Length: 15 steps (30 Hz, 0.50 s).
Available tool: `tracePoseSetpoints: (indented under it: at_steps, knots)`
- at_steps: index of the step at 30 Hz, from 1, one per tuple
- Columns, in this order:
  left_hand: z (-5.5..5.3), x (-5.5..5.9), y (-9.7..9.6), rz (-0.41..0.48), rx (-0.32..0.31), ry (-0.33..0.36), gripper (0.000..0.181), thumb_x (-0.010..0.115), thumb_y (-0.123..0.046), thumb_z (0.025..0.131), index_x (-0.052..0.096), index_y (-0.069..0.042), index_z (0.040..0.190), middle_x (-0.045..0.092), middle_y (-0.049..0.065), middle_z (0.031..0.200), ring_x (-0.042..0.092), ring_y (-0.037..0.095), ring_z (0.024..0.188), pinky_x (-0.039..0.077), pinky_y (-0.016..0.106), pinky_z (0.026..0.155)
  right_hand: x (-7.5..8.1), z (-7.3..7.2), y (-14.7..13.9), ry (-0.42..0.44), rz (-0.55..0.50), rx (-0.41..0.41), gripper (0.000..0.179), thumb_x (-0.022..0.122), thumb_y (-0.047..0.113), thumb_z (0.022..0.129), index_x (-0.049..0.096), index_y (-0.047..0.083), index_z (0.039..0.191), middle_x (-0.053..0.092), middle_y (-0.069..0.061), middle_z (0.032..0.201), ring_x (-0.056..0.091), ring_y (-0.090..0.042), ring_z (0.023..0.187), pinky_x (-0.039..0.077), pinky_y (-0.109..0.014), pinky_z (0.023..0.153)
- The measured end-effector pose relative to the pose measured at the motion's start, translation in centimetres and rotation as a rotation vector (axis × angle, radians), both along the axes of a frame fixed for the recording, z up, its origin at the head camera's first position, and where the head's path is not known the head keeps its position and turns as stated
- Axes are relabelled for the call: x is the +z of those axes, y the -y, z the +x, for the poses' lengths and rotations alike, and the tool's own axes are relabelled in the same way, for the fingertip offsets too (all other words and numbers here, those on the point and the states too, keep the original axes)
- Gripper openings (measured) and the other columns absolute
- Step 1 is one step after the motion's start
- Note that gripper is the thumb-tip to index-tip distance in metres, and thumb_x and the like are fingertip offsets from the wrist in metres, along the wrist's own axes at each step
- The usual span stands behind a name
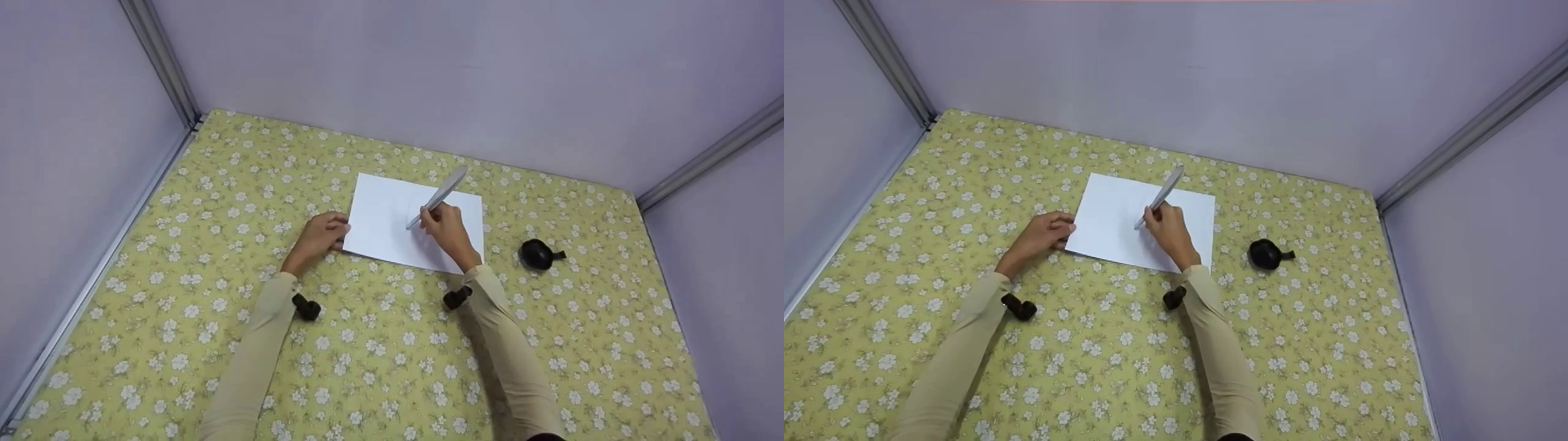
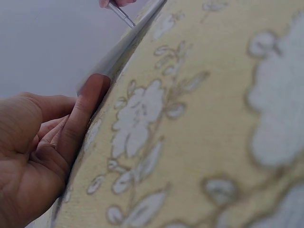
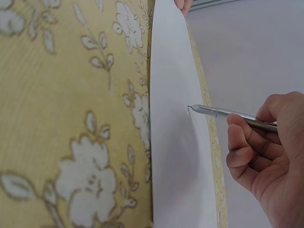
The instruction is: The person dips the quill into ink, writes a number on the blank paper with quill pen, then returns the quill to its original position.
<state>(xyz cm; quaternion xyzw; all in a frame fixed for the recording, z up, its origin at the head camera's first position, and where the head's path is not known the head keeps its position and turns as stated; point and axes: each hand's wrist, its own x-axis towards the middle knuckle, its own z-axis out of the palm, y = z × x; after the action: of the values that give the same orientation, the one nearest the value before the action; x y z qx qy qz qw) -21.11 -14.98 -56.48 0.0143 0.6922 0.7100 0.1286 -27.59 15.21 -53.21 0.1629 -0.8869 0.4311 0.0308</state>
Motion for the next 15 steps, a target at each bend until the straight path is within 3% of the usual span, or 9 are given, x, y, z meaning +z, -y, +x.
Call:
tracePoseSetpoints:
  at_steps: [8,15]
  knots:
    - [0.01,-0.12,0.14,-0.056,-0.004,-0.017,0.041,0.056,-0.014,0.11,0.054,0.004,0.146,0.066,0.024,0.126,0.066,0.015,0.087,0.058,0.026,0.077,-0.24,0.33,-0.21,-0.007,0.004,0.021,0.028,0.058,0.018,0.107,0.075,-0.002,0.097,0.073,-0.011,0.075,0.061,-0.011,0.061,0.045,-0.022,0.056]
    - [-0.24,0.0,-0.02,0.009,0.001,0.016,0.041,0.057,-0.013,0.11,0.053,0.002,0.147,0.064,0.022,0.127,0.064,0.016,0.084,0.058,0.026,0.074,-0.15,0.52,-0.43,0.0,0.002,0.032,0.028,0.057,0.019,0.107,0.074,-0.001,0.097,0.073,-0.01,0.075,0.061,-0.013,0.062,0.045,-0.023,0.056]
